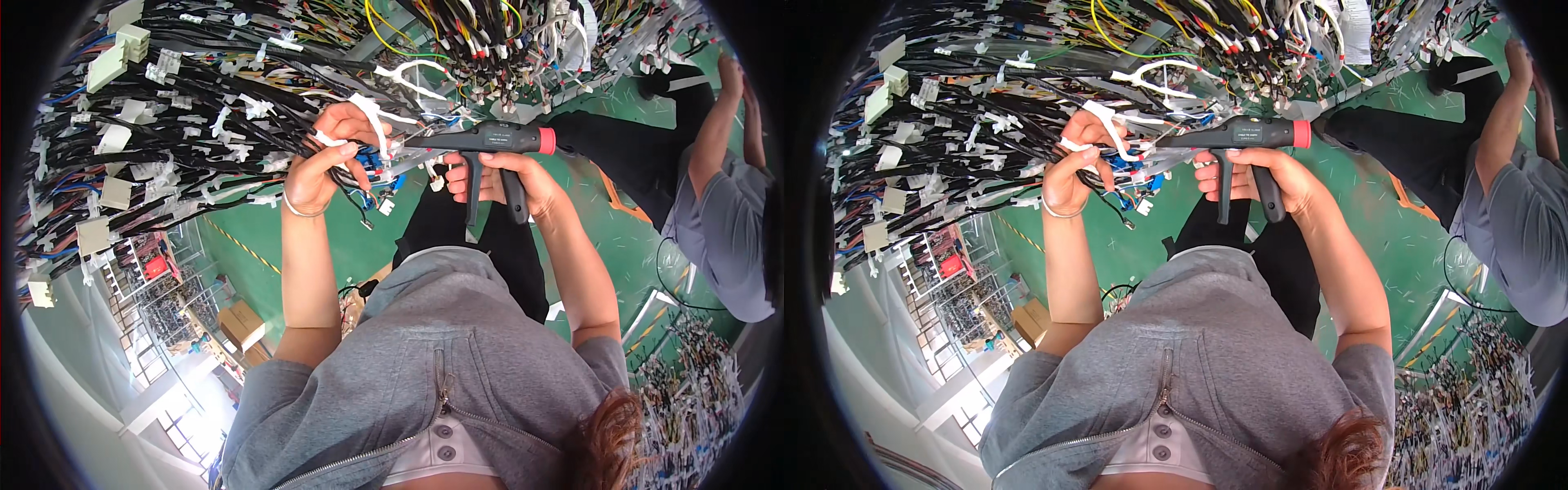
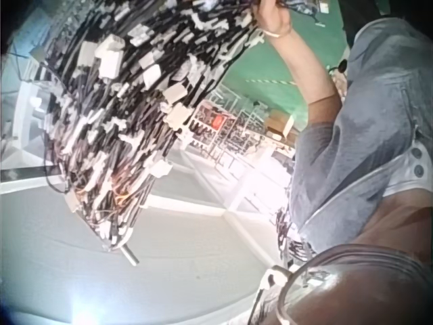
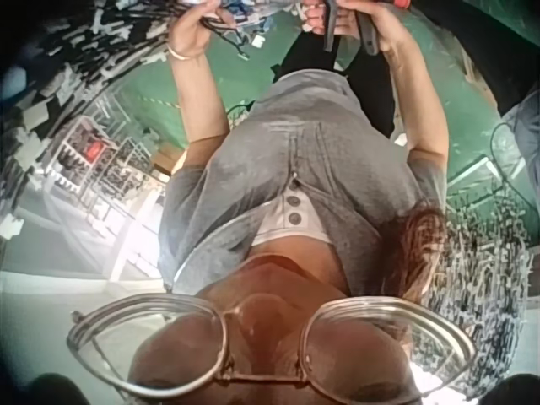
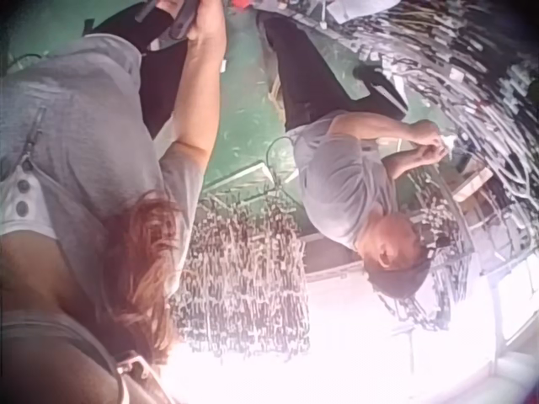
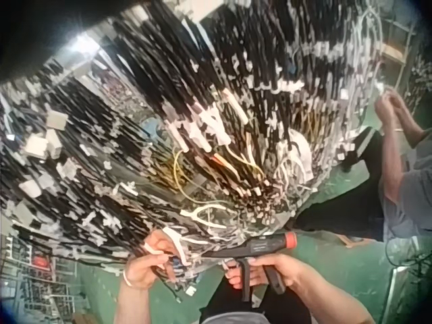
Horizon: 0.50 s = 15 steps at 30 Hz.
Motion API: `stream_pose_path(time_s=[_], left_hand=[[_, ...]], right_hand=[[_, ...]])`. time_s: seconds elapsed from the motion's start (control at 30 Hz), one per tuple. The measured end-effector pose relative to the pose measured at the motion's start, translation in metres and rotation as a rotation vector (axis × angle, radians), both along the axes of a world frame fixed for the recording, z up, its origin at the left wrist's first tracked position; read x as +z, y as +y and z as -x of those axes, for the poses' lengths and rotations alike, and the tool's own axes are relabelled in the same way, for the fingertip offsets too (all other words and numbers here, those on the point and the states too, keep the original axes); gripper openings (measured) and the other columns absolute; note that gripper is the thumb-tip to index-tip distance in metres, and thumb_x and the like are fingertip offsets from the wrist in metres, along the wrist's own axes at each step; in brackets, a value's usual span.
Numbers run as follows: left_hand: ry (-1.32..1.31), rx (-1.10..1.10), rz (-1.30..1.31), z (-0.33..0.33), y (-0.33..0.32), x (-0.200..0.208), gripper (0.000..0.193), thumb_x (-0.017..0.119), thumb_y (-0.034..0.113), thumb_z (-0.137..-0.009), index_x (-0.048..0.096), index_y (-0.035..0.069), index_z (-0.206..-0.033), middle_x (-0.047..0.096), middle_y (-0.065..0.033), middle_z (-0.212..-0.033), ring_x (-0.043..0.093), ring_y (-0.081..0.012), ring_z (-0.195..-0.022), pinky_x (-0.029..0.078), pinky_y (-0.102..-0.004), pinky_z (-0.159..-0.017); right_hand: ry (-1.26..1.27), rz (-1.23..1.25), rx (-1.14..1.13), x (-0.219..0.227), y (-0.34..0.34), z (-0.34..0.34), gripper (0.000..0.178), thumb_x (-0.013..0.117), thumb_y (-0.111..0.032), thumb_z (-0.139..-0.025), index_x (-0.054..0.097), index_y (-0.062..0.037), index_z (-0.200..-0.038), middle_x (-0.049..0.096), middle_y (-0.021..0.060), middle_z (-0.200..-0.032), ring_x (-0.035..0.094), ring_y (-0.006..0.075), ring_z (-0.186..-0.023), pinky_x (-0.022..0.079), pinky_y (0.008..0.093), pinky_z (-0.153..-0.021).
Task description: Assembling a complex wiring harness on a production board using a specialized taping tool.
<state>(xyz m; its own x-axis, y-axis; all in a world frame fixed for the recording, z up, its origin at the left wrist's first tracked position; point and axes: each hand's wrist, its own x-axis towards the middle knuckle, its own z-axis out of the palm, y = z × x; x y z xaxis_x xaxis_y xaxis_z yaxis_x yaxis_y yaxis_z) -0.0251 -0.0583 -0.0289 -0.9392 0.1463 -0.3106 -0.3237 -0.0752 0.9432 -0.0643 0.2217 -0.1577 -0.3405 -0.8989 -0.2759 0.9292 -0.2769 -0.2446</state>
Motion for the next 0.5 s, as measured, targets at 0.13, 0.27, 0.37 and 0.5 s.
stream_pose_path(time_s=[0.13,0.27,0.37,0.5], left_hand=[[-0.007,-0.001,-0.006,0.0011,0.0007,0.001,0.044,0.054,0.012,-0.086,0.042,-0.004,-0.125,0.059,-0.0265,-0.12,0.064,-0.0304,-0.104,0.059,-0.0278,-0.054],[-0.011,0.005,0.0,0.0014,0.0001,0.0005,0.043,0.054,0.012,-0.085,0.043,-0.004,-0.123,0.06,-0.0256,-0.119,0.064,-0.0304,-0.104,0.059,-0.0283,-0.053],[-0.003,0.004,0.003,0.0011,-0.001,-0.0007,0.042,0.054,0.012,-0.085,0.043,-0.004,-0.122,0.06,-0.0251,-0.118,0.064,-0.0306,-0.104,0.059,-0.0281,-0.053],[-0.006,0.002,0.001,0.0016,0.0008,0.0011,0.042,0.054,0.013,-0.086,0.043,-0.004,-0.122,0.061,-0.0245,-0.117,0.065,-0.0303,-0.104,0.059,-0.028,-0.053]], right_hand=[[0.112,-0.051,0.104,0.0085,0.0063,0.0056,0.059,0.058,-0.027,-0.09,0.048,0.0093,-0.134,0.063,0.0257,-0.118,0.063,0.0353,-0.109,0.049,0.0486,-0.1],[0.09,-0.059,0.079,0.0078,0.0052,0.0067,0.057,0.058,-0.027,-0.09,0.048,0.0092,-0.134,0.063,0.0256,-0.118,0.063,0.036,-0.11,0.049,0.0492,-0.1],[0.042,-0.053,0.076,0.0068,0.0056,0.005,0.053,0.059,-0.026,-0.091,0.052,0.0074,-0.131,0.063,0.0236,-0.119,0.065,0.0338,-0.108,0.05,0.0465,-0.1],[0.063,-0.041,0.081,0.0072,0.0055,0.0084,0.052,0.058,-0.025,-0.091,0.052,0.0079,-0.131,0.063,0.0237,-0.119,0.064,0.0341,-0.109,0.05,0.0465,-0.1]])
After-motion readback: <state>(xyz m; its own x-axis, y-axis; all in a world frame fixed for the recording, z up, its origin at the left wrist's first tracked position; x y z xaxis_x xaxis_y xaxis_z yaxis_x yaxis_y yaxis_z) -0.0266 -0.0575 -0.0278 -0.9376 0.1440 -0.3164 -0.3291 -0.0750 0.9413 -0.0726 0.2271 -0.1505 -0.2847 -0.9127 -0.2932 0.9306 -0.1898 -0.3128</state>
